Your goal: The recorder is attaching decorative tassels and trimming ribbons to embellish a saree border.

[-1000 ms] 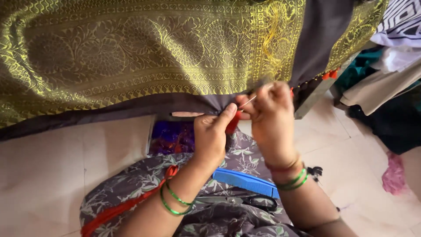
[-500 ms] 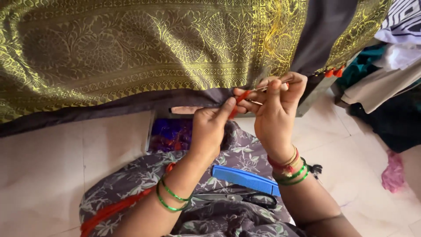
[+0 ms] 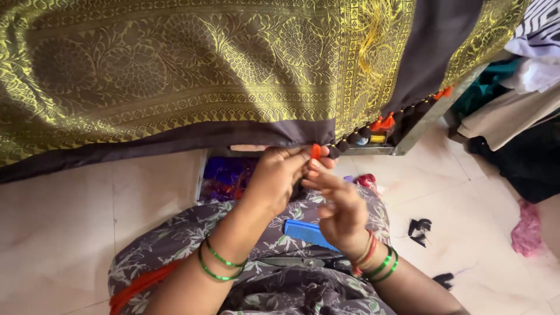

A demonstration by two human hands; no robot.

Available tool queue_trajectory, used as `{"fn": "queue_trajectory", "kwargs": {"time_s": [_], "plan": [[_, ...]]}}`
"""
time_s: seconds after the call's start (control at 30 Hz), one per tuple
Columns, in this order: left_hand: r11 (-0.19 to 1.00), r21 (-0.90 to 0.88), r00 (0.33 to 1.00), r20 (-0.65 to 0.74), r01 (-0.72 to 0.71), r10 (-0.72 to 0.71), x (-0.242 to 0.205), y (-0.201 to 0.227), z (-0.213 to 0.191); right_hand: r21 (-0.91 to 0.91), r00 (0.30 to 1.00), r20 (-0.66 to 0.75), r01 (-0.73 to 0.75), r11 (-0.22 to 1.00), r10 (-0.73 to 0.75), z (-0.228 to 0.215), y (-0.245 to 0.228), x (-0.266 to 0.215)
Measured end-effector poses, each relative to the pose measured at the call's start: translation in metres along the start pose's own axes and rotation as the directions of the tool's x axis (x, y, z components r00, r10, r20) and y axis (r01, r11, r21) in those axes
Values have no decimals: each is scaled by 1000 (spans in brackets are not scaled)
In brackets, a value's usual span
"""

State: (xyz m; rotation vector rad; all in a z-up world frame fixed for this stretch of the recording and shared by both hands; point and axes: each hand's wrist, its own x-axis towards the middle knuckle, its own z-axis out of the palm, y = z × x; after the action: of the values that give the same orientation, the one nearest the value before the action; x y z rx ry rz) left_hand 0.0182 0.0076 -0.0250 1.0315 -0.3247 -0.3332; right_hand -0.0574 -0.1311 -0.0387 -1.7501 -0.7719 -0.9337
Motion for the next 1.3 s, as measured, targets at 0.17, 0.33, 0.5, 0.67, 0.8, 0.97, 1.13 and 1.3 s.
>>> {"fn": "queue_trajectory", "kwargs": {"time_s": [0.17, 0.33, 0.5, 0.67, 0.8, 0.97, 1.13, 1.3], "plan": [[902, -386, 981, 60, 193, -185, 9, -23, -16, -162, 986, 164, 65, 985, -38, -12, -5, 12], [982, -160, 995, -7, -104, 104, 11, -49, -16, 342, 858, -90, -451, 824, 506, -7, 33, 22], [983, 86, 979, -105, -163, 172, 7, -36, -6, 788, 570, 338, -606, 105, 749, -6, 71, 44], [909, 321, 939, -125, -267, 319, -7, 11, -12, 556, 559, 127, -724, 408, 820, 15, 56, 33], [968, 250, 988, -150, 5, 34, 9, 15, -8, 335, 713, -38, -650, 682, 700, 17, 26, 26], [928, 290, 959, -85, -236, 270, 17, -4, -6, 448, 714, 81, -650, 614, 695, 4, 24, 48], [614, 727, 822, -122, -307, 556, -6, 2, 9, 732, 599, 312, -646, 215, 738, 0, 55, 50], [424, 826, 758, 5, -370, 653, -12, 14, -5, 703, 622, 218, -635, 321, 752, 11, 64, 28]]}}
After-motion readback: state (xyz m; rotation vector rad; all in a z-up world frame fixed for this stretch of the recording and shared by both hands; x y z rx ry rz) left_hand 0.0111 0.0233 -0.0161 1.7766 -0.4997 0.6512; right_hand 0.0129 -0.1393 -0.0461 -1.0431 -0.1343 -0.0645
